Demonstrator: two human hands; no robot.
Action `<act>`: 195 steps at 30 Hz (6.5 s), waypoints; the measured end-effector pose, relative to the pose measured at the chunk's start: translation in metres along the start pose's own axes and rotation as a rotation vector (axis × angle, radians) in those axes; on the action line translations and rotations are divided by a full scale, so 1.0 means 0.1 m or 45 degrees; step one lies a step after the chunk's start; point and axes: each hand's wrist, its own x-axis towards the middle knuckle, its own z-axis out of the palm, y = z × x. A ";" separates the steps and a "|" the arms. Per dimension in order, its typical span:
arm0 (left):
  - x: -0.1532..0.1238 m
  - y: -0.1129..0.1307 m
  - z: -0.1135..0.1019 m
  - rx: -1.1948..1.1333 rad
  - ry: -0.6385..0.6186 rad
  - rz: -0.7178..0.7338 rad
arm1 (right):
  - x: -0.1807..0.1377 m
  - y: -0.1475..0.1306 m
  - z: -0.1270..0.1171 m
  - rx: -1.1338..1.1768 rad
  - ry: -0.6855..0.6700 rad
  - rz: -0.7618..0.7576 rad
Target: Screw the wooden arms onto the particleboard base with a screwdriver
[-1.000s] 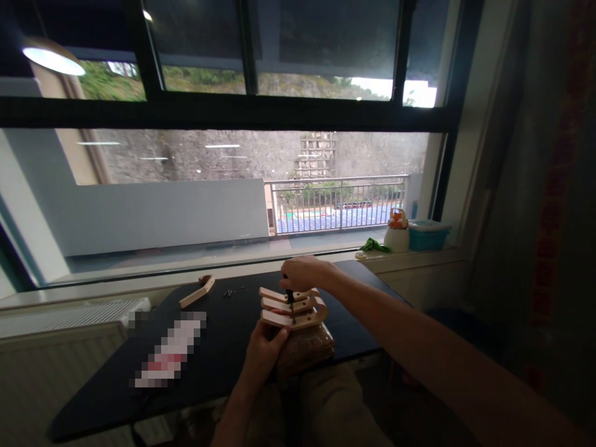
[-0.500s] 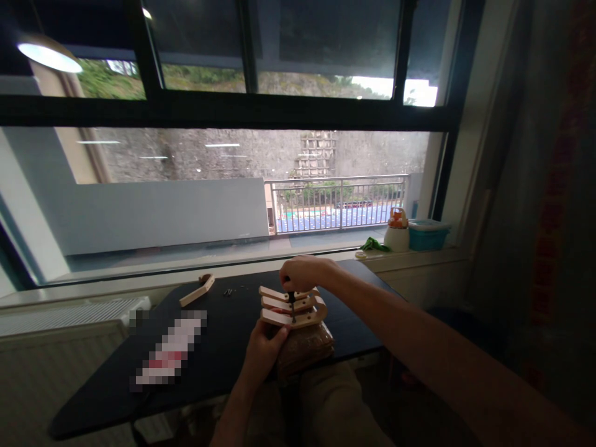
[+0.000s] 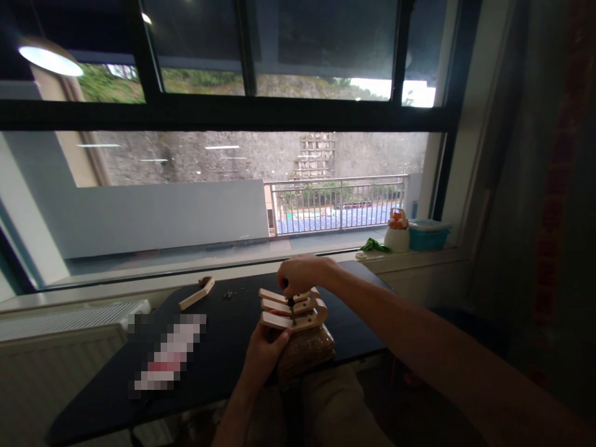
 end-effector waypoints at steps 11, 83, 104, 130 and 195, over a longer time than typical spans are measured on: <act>-0.01 0.05 -0.01 0.051 0.016 -0.001 | 0.07 0.03 0.13 0.036 -0.099 0.033; -0.01 -0.02 0.00 0.053 0.020 0.037 | 0.02 0.24 0.26 0.450 0.260 0.022; -0.04 0.05 0.00 0.051 0.024 0.017 | 0.21 0.19 1.04 1.054 0.918 0.025; -0.01 0.02 0.00 0.079 0.009 0.053 | 0.22 0.23 1.09 1.089 0.998 0.020; -0.02 0.02 0.00 0.140 0.042 0.027 | 0.15 0.23 0.99 0.933 1.093 -0.006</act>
